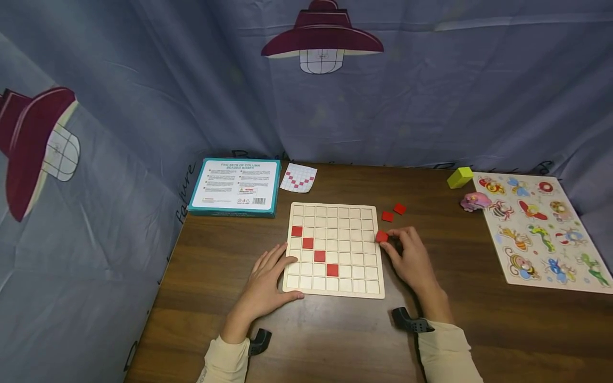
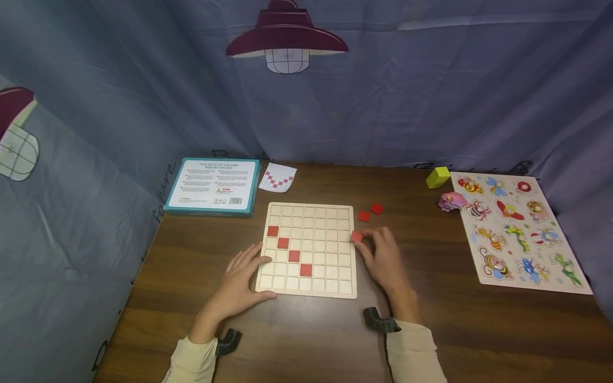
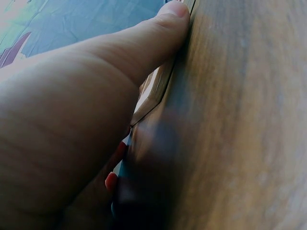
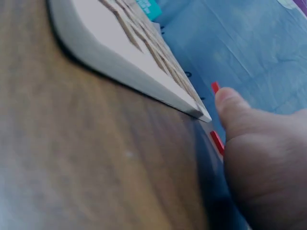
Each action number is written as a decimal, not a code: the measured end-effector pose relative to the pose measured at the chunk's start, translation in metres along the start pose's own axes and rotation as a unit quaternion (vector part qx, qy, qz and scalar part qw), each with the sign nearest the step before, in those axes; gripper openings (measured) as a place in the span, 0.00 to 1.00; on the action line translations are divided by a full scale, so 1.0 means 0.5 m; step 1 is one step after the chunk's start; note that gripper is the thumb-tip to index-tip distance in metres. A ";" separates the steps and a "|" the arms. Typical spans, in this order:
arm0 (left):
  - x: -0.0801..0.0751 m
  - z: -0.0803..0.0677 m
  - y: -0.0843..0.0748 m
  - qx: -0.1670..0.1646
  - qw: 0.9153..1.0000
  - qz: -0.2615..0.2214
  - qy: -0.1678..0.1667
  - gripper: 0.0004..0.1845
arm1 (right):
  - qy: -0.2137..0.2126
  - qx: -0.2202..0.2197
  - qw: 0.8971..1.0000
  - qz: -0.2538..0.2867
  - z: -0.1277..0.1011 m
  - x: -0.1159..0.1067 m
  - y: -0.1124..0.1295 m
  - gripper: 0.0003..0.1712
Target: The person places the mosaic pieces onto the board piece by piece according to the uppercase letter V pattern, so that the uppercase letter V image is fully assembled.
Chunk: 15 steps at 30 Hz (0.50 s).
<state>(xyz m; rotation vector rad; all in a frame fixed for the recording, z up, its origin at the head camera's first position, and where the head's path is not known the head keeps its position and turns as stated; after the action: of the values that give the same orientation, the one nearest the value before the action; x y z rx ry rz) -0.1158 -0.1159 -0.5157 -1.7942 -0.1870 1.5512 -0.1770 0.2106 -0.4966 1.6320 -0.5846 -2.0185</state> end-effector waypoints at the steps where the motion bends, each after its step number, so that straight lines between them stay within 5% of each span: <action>1: 0.000 0.000 0.000 0.000 1.000 0.002 0.000 0.43 | 0.001 -0.002 1.000 0.000 -0.002 0.001 0.004 0.20; 15: -0.002 -0.001 -0.003 0.001 1.000 -0.001 -0.004 0.43 | 0.032 -0.047 0.998 0.004 -0.021 0.032 0.069 0.20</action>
<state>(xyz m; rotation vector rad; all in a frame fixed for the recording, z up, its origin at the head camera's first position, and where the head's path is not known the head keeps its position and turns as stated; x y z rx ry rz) -0.1153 -0.1157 -0.5141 -1.7857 -0.1907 1.5557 -0.1659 0.1730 -0.4905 1.6290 -0.4639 -1.9509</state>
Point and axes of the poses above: each hand's wrist, its own z-axis towards the middle knuckle, its own x-axis out of the palm, y = z × x, the point moved 10 cm from there along z, towards the middle knuckle, and after that the axes turned 8 degrees about x, right-handed, at the moved point
